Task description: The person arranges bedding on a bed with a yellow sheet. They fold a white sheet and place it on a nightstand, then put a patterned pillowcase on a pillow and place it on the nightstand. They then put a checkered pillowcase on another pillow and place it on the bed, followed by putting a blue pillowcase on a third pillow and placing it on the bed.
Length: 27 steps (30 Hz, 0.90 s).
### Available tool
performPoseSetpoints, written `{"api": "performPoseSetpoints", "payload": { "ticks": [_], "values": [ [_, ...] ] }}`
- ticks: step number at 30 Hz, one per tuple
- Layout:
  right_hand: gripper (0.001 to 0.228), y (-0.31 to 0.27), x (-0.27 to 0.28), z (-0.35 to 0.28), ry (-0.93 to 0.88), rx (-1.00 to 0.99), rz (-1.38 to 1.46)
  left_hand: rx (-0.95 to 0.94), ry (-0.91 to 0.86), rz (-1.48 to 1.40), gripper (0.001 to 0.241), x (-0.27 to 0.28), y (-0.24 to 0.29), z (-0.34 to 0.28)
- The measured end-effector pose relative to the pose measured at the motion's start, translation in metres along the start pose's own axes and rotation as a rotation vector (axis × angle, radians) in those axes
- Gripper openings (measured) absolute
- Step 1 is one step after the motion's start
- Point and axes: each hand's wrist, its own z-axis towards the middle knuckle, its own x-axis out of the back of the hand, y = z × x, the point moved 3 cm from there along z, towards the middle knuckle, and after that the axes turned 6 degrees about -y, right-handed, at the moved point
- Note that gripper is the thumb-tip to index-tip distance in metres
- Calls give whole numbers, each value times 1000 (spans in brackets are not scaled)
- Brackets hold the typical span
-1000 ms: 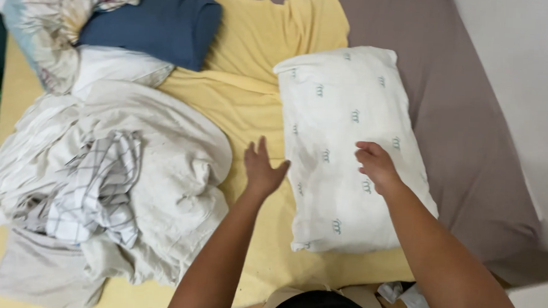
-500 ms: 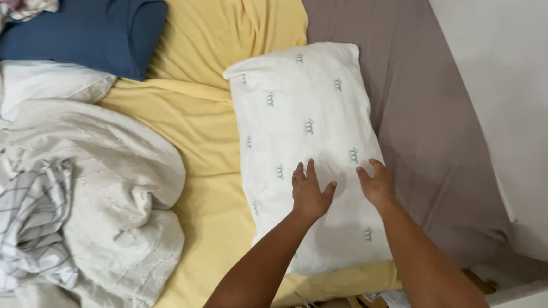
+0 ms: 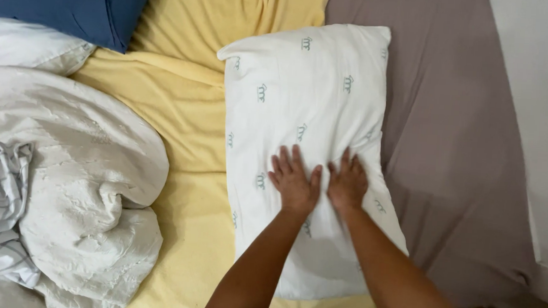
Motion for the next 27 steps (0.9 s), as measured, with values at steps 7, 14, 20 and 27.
{"api": "performPoseSetpoints", "payload": {
  "ticks": [7,14,20,27],
  "values": [
    [75,-37,-25,-47,-47,196,-247,272,147,73,110,20,-99,-1],
    [88,54,32,21,-107,-58,-184,242,118,22,121,-18,-31,-3],
    [93,94,52,40,18,-89,209,202,308,-109,96,-5,-25,7],
    [91,28,35,33,181,-91,260,-308,77,232,65,8,18,25]
  ]
}}
